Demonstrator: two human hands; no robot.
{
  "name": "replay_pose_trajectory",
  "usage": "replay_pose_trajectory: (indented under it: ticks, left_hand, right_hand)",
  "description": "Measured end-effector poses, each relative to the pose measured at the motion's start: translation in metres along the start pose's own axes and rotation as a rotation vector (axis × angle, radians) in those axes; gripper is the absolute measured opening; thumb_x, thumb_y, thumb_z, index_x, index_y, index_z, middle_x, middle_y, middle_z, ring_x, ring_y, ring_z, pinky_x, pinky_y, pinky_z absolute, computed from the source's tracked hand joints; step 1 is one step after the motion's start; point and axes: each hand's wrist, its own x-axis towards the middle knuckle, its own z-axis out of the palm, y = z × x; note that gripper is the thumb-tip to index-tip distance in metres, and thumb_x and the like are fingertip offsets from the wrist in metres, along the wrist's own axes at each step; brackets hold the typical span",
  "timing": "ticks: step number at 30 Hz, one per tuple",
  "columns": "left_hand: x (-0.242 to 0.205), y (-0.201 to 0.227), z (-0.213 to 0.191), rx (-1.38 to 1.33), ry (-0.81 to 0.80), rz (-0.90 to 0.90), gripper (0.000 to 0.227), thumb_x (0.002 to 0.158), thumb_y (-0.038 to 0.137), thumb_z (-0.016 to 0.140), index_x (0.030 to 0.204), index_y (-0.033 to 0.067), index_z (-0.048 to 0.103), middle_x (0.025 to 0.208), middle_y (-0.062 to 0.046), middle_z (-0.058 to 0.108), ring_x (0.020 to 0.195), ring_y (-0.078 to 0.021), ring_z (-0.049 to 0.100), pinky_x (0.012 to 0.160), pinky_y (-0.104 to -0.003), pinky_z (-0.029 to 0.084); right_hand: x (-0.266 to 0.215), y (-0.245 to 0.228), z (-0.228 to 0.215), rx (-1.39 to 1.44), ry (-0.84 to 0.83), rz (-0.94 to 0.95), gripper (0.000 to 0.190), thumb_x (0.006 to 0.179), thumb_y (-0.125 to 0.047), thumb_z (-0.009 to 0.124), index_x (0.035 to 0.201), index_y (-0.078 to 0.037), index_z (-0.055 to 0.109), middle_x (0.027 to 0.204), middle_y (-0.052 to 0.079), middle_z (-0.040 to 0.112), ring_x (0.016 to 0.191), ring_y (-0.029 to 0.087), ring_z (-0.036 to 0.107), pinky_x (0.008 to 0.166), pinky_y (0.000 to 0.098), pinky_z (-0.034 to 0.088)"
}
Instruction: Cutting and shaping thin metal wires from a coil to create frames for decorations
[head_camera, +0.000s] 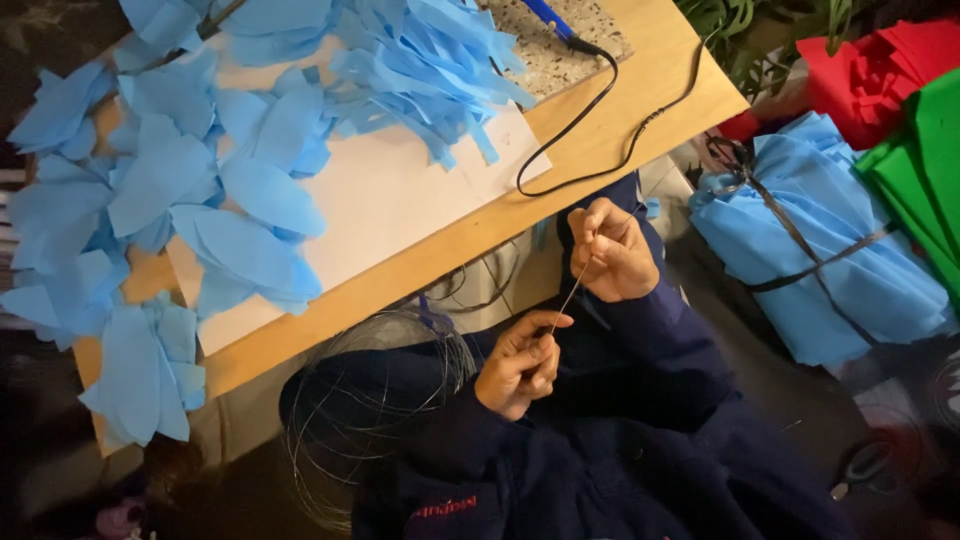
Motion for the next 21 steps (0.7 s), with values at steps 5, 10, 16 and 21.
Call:
replay_pose_trajectory:
  ticks: [5, 10, 16, 21]
  left_hand:
    - [0.001, -0.003, -0.007, -0.012, 0.002, 0.045, 0.028, 0.091, 0.009, 0.044, 0.117, -0.0026, 0.044, 0.042, -0.006, 0.034, 0.029, -0.0044, 0.022, 0.028, -0.013, 0.018]
    - [0.005, -0.005, -0.008, 0.048, -0.011, 0.138, 0.027, 0.092, 0.009, 0.044, 0.116, -0.0037, 0.045, 0.043, -0.008, 0.039, 0.030, -0.0047, 0.025, 0.030, -0.012, 0.022]
    - [0.011, 0.030, 0.003, 0.492, 0.089, 0.293, 0.019, 0.087, 0.002, 0.048, 0.101, -0.0059, 0.059, 0.066, -0.021, 0.061, 0.044, -0.0185, 0.060, 0.034, -0.017, 0.041]
    - [0.018, 0.034, 0.037, 0.579, 0.124, 0.455, 0.018, 0.087, 0.002, 0.050, 0.101, -0.0050, 0.060, 0.064, -0.018, 0.062, 0.038, -0.0143, 0.056, 0.033, -0.017, 0.040]
  right_hand:
    - [0.004, -0.007, 0.018, -0.114, 0.005, -0.022, 0.013, 0.083, 0.002, 0.048, 0.094, -0.002, 0.043, 0.071, 0.009, 0.040, 0.035, 0.001, 0.025, 0.031, 0.0165, 0.025]
    - [0.003, -0.008, 0.024, -0.245, 0.066, -0.098, 0.013, 0.083, 0.001, 0.050, 0.092, -0.004, 0.042, 0.068, 0.012, 0.045, 0.033, 0.002, 0.025, 0.030, 0.0166, 0.025]
    - [0.009, -0.018, 0.033, -0.567, 0.038, -0.065, 0.012, 0.080, 0.005, 0.054, 0.084, 0.004, 0.042, 0.061, 0.017, 0.049, 0.032, 0.003, 0.028, 0.029, 0.0174, 0.026]
    - [0.011, -0.020, 0.046, -0.696, 0.037, -0.051, 0.012, 0.079, 0.006, 0.056, 0.083, 0.007, 0.045, 0.060, 0.017, 0.050, 0.033, 0.003, 0.033, 0.030, 0.0167, 0.029]
